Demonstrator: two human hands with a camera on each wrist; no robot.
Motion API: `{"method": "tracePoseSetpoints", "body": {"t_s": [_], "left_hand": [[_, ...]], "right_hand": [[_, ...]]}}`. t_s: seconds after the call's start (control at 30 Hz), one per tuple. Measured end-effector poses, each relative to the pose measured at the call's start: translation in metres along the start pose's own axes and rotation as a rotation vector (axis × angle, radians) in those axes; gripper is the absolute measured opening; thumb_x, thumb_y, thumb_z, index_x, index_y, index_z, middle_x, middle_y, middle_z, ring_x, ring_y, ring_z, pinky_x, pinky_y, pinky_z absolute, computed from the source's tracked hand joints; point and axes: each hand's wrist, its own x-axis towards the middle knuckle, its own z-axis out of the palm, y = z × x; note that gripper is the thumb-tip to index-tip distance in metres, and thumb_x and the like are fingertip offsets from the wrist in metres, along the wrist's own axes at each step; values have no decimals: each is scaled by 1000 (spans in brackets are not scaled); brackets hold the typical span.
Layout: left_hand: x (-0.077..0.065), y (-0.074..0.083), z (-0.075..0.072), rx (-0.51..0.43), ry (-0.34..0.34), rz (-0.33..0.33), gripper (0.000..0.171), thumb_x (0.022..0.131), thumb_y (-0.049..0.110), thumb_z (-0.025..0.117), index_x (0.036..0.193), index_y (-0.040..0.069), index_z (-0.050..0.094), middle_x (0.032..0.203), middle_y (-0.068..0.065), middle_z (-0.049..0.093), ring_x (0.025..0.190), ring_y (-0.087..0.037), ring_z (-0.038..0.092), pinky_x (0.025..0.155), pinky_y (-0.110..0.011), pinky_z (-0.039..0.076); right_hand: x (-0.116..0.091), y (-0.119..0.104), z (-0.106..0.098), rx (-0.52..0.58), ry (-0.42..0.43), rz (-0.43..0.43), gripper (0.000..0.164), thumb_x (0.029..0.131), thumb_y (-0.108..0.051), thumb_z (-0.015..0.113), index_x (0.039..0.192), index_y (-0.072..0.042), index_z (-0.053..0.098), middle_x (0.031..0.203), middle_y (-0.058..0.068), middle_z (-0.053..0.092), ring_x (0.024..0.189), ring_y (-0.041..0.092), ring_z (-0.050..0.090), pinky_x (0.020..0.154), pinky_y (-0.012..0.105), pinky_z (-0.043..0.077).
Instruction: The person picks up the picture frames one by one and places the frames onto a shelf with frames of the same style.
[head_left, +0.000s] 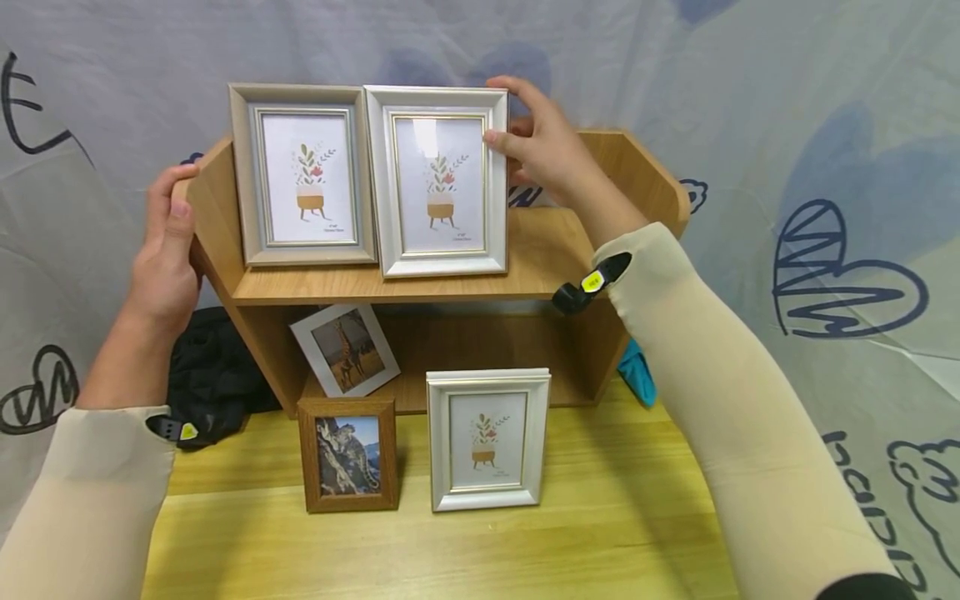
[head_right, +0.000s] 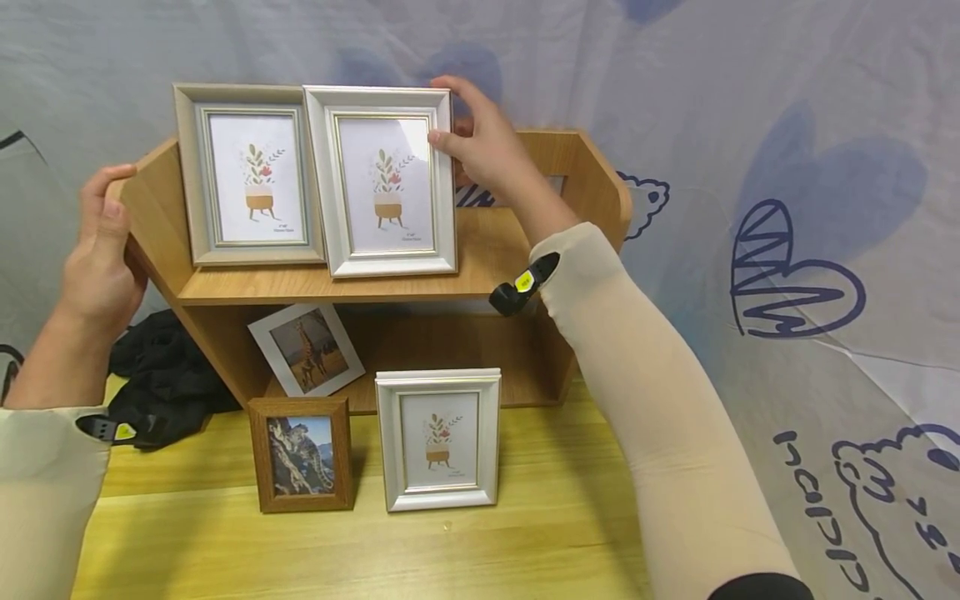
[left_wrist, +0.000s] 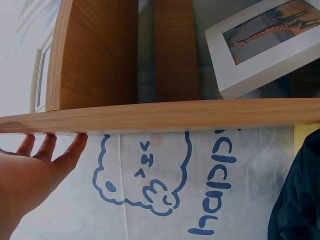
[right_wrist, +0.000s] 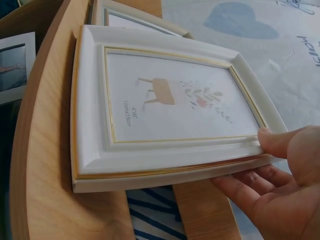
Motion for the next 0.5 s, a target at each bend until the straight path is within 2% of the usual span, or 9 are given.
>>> {"method": "tracePoseSetpoints", "body": {"t_s": [0.2, 0.5], "left_hand": [[0, -1, 1, 3, -1, 4, 41, 112, 34, 36, 152, 25, 37, 137, -6, 32, 117, -21, 33, 91, -41, 24], [0, -1, 2, 16, 0, -7, 41, 112, 35, 36, 153, 26, 36, 138, -5, 30, 118, -21, 31, 92, -40, 24]], "right_hand": [[-1, 2, -1, -2, 2, 1, 61, 104, -16, 60, 155, -40, 40, 130, 15, 64, 106, 30, 70, 88, 45, 57], [-2, 6, -6, 35, 43, 13, 60, 103, -13, 62, 154, -38, 42, 130, 17, 63, 99, 31, 71, 77, 40, 61]]}}
